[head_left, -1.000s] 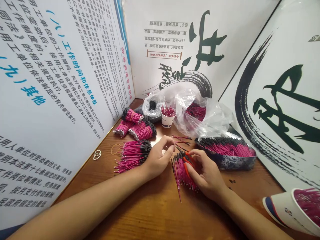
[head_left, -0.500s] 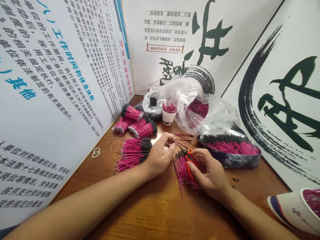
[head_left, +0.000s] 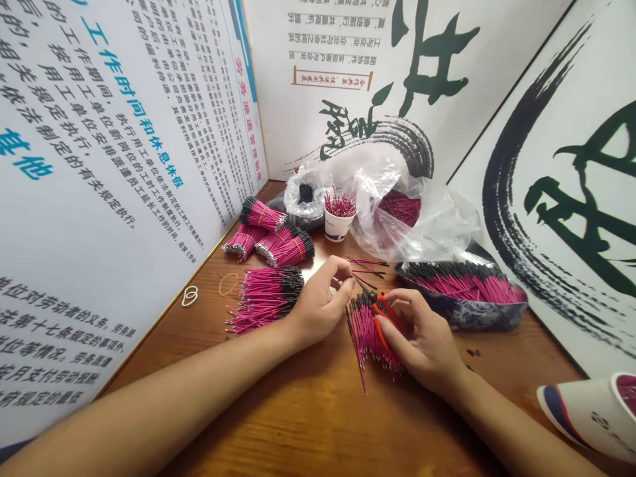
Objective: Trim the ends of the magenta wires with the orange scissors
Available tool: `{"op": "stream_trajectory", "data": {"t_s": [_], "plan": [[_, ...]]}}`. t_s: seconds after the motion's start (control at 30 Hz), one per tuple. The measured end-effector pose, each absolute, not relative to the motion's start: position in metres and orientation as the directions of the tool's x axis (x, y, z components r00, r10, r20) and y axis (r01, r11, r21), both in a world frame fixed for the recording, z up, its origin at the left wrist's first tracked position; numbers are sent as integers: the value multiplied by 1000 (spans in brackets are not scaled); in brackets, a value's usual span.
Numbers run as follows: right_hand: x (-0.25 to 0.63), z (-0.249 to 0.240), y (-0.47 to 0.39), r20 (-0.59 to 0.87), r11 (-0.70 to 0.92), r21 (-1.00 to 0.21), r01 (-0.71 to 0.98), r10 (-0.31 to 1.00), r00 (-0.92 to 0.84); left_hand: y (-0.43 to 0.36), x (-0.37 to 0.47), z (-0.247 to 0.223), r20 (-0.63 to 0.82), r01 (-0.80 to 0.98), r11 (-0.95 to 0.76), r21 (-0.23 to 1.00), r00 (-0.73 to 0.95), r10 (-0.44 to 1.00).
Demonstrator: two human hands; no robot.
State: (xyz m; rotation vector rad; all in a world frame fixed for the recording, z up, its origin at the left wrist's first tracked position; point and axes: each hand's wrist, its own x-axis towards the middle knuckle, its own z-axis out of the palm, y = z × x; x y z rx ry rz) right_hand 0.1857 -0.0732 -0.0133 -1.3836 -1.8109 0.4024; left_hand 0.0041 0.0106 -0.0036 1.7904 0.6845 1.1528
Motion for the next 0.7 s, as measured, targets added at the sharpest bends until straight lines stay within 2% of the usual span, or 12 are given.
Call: {"op": "stream_trajectory", "data": {"t_s": [0.3, 0.7], "plan": [[185, -13, -73, 379, 340, -685, 645, 922, -84, 10, 4, -2, 435, -9, -474, 880, 415, 799], [183, -13, -75, 267, 249, -802, 543, 963, -47, 13, 2, -7, 470, 37, -523, 852, 387, 793]]}}
